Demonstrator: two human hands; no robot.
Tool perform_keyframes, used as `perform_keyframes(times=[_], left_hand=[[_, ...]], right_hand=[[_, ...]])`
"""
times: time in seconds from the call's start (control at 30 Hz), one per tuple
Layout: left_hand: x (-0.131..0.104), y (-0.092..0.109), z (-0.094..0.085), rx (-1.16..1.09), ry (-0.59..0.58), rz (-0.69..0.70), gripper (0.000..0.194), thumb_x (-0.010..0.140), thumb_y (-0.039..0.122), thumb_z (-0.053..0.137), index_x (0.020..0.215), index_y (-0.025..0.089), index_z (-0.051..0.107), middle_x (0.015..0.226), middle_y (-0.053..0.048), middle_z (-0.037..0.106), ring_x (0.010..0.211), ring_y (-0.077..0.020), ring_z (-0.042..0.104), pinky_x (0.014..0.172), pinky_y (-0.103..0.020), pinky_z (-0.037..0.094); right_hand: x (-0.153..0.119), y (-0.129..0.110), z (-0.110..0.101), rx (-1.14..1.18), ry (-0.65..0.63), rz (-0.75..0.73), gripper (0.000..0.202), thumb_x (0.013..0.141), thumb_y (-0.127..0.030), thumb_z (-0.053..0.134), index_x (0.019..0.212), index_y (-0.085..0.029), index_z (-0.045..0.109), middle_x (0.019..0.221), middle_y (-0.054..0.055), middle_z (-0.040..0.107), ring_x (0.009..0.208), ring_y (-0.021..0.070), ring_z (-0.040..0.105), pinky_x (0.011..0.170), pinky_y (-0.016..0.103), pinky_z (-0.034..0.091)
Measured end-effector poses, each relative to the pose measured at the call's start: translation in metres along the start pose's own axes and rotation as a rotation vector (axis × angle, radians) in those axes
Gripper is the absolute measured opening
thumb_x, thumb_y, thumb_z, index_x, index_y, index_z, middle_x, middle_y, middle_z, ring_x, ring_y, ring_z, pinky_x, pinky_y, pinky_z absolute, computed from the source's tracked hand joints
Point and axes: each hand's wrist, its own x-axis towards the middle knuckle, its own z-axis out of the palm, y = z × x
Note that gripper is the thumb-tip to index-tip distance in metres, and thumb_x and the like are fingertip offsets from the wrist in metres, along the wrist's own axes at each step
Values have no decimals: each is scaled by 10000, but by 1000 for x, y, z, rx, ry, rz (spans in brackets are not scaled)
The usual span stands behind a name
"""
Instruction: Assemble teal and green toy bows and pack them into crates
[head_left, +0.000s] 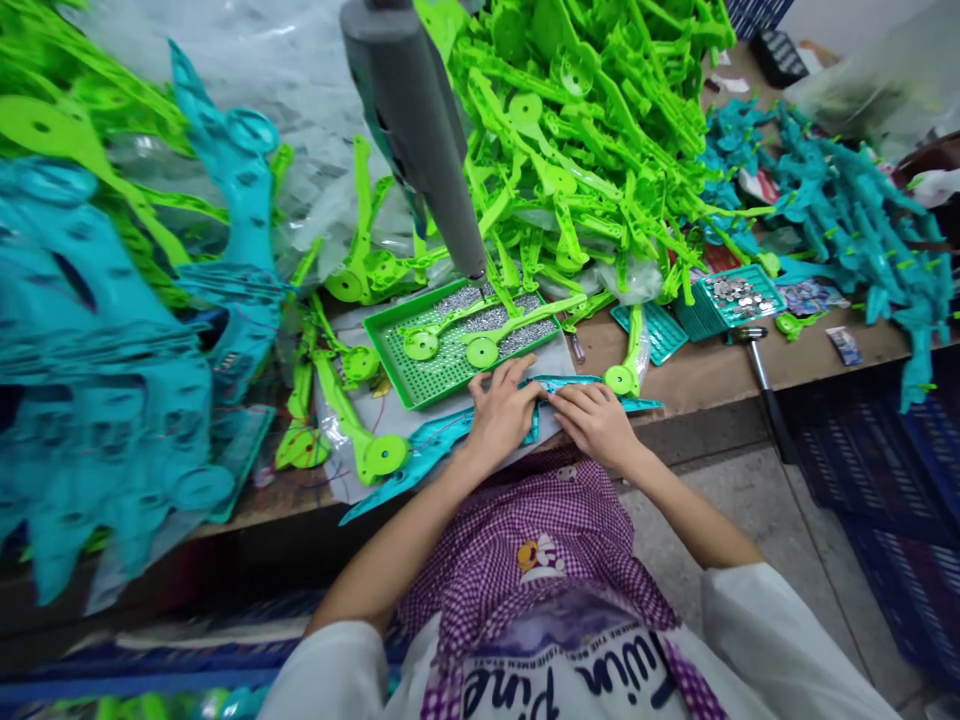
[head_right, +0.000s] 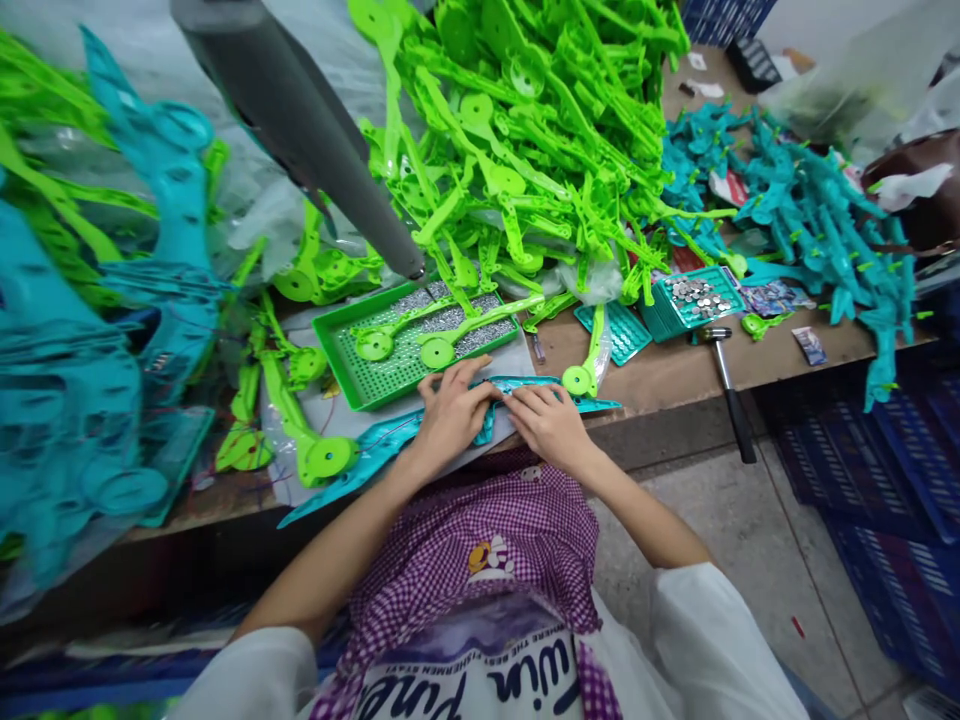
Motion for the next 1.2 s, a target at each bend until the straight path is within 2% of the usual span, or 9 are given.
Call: perform_keyframes(times=[0.17, 0.37, 0.5, 0.63, 0.73, 0.87, 1.03, 1.13, 1.2], left_hand=[[-10, -7, -7, 48, -71, 61, 445, 915, 79, 421, 1125, 337, 717, 1551, -60, 442, 1370, -312, 407, 1017, -602, 286], [-32, -6, -8, 110, -101, 5, 573, 904, 36, 440, 1312, 394, 625, 1564, -69, 415, 1367, -325, 405, 1027, -613, 300], [-35, -7, -4, 103, -112, -45, 525, 931, 96, 459, 1301, 428, 628, 1571, -55, 393, 1362, -356, 380, 1008, -634, 318], [-33, -8, -4, 111, -110, -43, 509, 950, 112, 414, 1290, 416, 639, 1536, -65, 430, 1340, -342, 381, 1007, -629, 323], [-33, -6, -6, 116, -131, -49, 511, 952, 101, 393, 1272, 402, 656, 1509, -78, 458, 1318, -336, 403, 1008, -620, 327], [-34, -2, -7, 142, -152, -59, 509, 971, 120, 374, 1313, 400, 626, 1472, -95, 489, 1287, -325, 436, 1014, -601, 329], [-36, 0, -5, 171, -146, -71, 504, 993, 146, 337, 1349, 388, 600, 1443, -109, 513, 1254, -309, 471, 1023, -566, 333], [-36, 1, -6, 168, -144, -87, 503, 989, 146, 351, 1338, 402, 607, 1435, -99, 524, 1235, -299, 489, 1020, -542, 345], [-35, 2, -8, 164, -149, -93, 496, 981, 146, 381, 1327, 414, 615, 1427, -92, 532, 1232, -298, 493, 1022, -534, 351]], right_hand=[[4, 2, 2, -19, -20, 7, 364, 1016, -327, 431, 1294, -223, 641, 1246, 93, 695, 1117, 243, 590, 948, 434, 426], [11, -6, 0, -80, -22, 43, 333, 1015, -356, 424, 1187, -215, 672, 1162, 85, 716, 1037, 256, 565, 908, 433, 408], [12, -10, -3, -51, -18, 54, 324, 1012, -346, 427, 1178, -212, 672, 1142, 97, 708, 1029, 260, 556, 908, 426, 399], [16, -11, -2, -59, 17, 13, 347, 1014, -261, 400, 1252, -221, 649, 1171, 103, 690, 1062, 247, 557, 956, 417, 368], [22, -10, 0, -69, -43, -36, 366, 999, -205, 403, 1273, -235, 643, 1203, 103, 675, 1049, 241, 558, 934, 409, 369], [31, -6, -4, -132, -128, -80, 361, 995, -181, 412, 1286, -220, 621, 1151, 106, 676, 988, 233, 551, 864, 388, 368], [41, -5, -13, -217, -213, -176, 273, 996, -187, 444, 1186, -203, 639, 1044, 79, 685, 916, 214, 541, 772, 358, 323], [40, -5, -9, -223, -190, -167, 286, 993, -185, 445, 1209, -196, 632, 1021, 79, 691, 916, 220, 543, 784, 372, 317], [34, -5, -3, -203, -151, -154, 310, 989, -183, 443, 1239, -191, 626, 1074, 91, 694, 950, 224, 549, 810, 378, 322]])
